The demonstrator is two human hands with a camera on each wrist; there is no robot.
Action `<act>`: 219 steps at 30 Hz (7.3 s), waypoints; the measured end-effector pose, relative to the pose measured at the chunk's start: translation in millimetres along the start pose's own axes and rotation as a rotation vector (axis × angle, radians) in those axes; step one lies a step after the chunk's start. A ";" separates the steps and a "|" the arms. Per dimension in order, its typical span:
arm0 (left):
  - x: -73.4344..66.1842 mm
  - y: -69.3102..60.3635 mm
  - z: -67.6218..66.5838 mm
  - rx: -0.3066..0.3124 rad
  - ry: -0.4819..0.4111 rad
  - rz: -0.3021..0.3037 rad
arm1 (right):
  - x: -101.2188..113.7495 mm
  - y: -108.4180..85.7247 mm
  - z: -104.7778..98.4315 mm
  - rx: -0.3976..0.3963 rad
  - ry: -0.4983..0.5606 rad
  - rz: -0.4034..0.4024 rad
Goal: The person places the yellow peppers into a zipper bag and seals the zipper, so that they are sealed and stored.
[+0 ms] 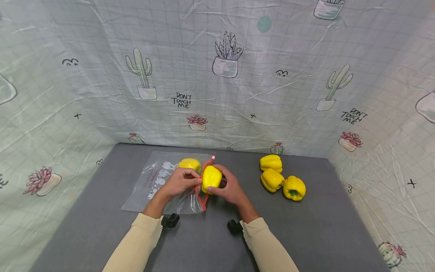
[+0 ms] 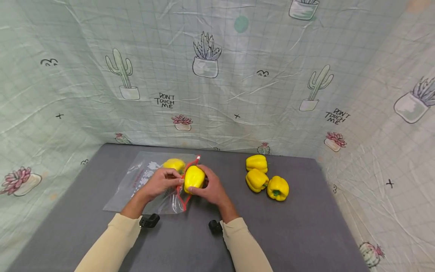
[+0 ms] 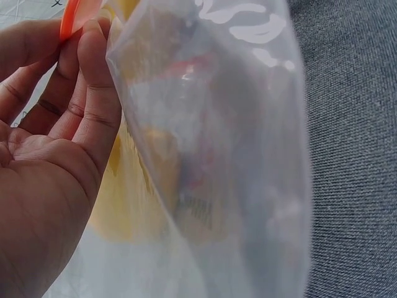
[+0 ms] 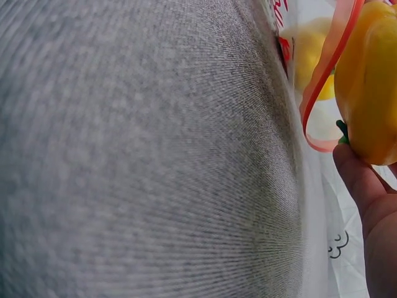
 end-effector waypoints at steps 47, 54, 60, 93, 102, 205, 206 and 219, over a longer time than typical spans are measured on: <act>-10.6 -4.7 8.4 0.047 0.013 0.060 | -0.3 14.9 13.8 0.060 -0.103 0.009; -11.9 -6.3 12.4 0.067 -0.006 0.066 | -5.8 20.1 19.7 0.086 -0.212 0.036; -14.9 -7.4 11.9 0.075 -0.012 0.079 | -9.9 23.5 20.9 0.079 -0.219 0.108; -14.4 -11.2 0.4 0.037 -0.026 0.095 | 3.4 24.3 18.5 -0.134 -0.382 0.155; -12.2 -11.9 -3.8 0.001 0.021 0.082 | 3.6 28.2 23.2 -0.194 -0.495 0.143; -7.6 -8.7 -2.7 -0.070 -0.005 0.063 | -24.6 -78.1 -184.1 -0.606 -0.295 0.340; -7.3 -8.5 -2.4 -0.070 -0.004 0.062 | -25.4 -78.0 -183.8 -0.601 -0.300 0.349; -7.4 -9.0 -3.5 -0.074 -0.011 0.057 | -20.9 -74.3 -186.6 -0.479 -0.463 0.484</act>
Point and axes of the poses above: each hand's wrist, its own y-axis towards the middle knuckle, its own z-axis out of the palm, x = y × z, the point moved 9 cm from there along y, towards the middle knuckle, and after that the axes turned 1 degree about y, right-handed, at the moved point
